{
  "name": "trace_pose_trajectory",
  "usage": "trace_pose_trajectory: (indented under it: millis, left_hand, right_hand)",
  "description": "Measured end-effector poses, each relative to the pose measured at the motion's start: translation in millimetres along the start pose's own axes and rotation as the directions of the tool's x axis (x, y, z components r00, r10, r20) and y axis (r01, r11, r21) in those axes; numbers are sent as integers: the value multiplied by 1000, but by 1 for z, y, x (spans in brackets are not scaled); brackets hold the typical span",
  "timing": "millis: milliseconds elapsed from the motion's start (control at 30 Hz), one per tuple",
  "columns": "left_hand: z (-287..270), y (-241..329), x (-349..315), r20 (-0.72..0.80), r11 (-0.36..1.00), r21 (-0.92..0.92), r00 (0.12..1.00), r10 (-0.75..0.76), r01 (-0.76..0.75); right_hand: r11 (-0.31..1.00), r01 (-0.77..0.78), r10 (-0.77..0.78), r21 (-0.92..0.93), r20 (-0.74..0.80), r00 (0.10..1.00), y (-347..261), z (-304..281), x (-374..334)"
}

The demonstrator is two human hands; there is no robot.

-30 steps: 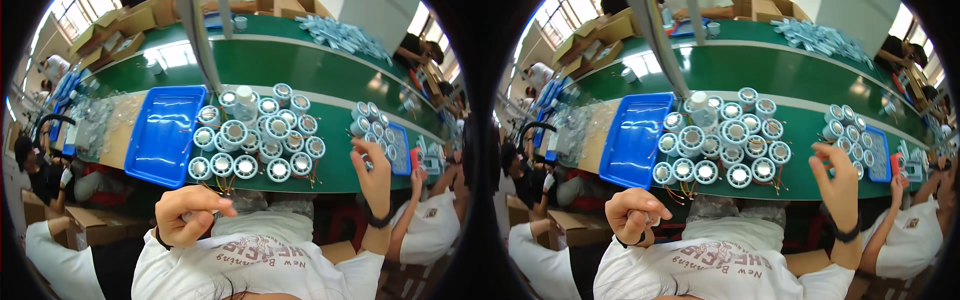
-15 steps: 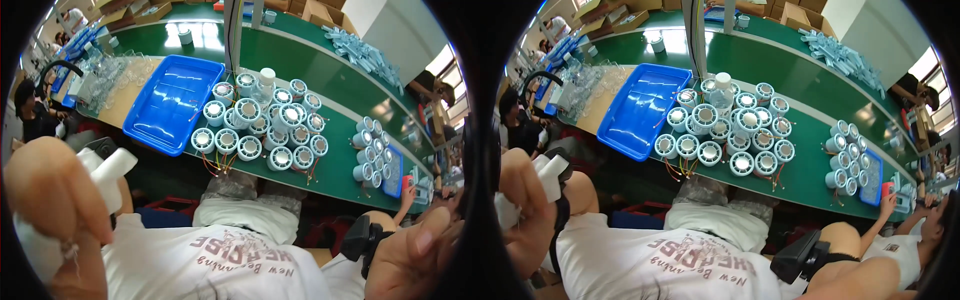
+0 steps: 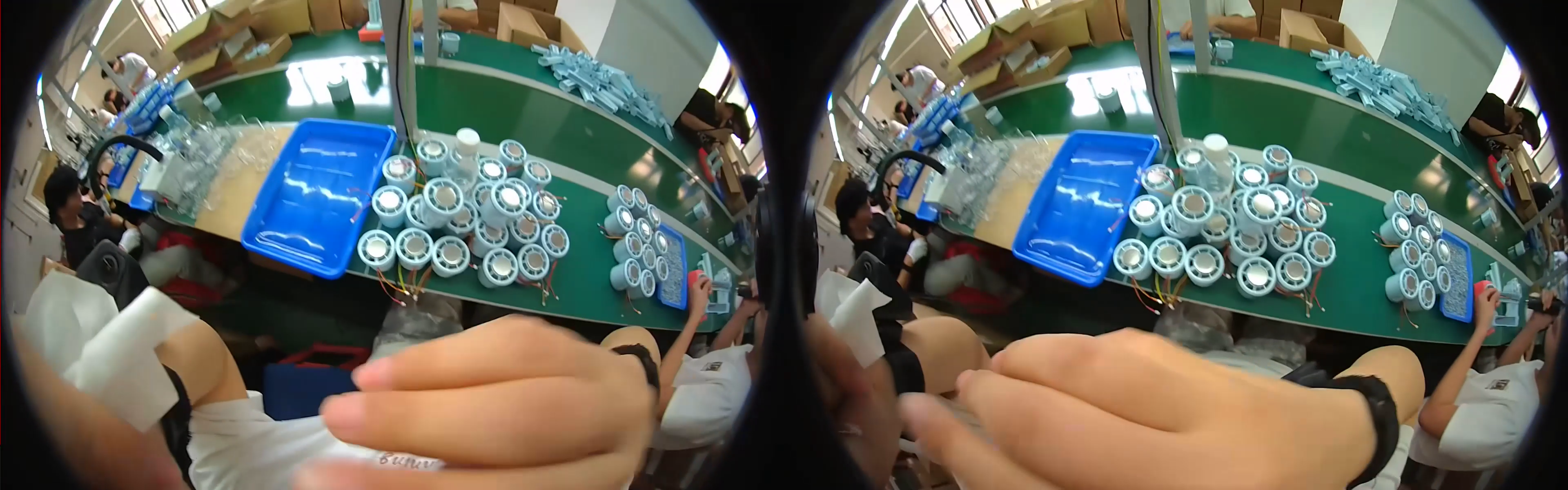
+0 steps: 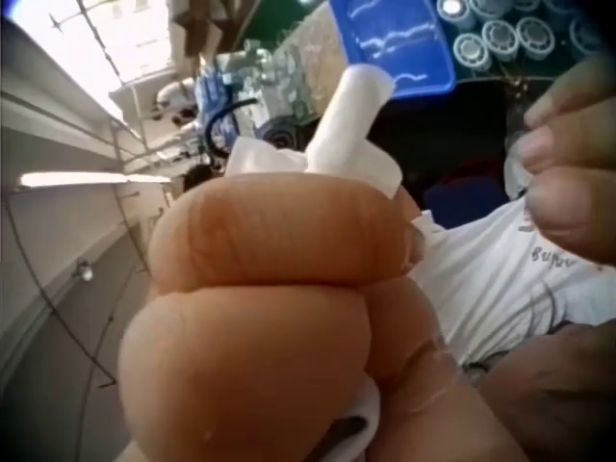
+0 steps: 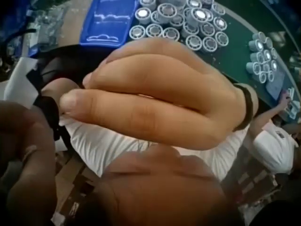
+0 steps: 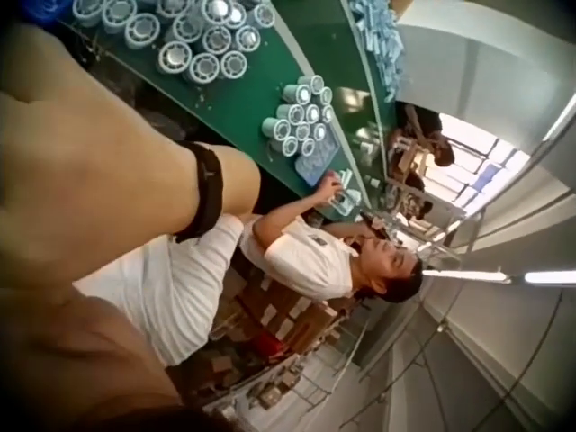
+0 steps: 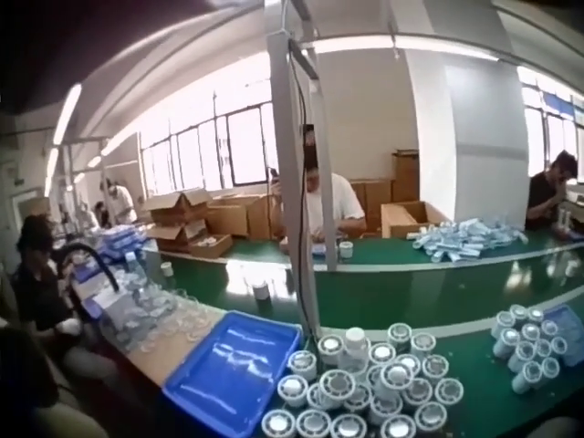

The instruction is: The person picks up a motor, wipes the casing with a cloth, and places it into a box, repeating the process with several more motors.

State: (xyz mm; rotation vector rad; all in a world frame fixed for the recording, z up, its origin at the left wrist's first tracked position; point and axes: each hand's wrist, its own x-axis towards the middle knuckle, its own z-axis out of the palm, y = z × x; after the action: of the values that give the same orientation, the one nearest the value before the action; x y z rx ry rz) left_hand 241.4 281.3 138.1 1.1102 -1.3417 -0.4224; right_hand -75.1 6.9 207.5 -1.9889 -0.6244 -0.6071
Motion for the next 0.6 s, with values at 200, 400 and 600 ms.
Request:
trace_pose_trajectory:
  millis: [200,400,600]
  left_hand:
    - [89,-4,84,88,977,62,976,200,-206]
    - [68,21,66,118,957,62,954,274,-282]
    - [82,16,75,136,950,87,949,285,-298]
  right_hand:
    - [999,50,-52,16,133,990,3,7,51]
    - [981,195,-196,22,70,978,1,17,67]
    - [950,289,-288,119,-28,957,-7,6,25]
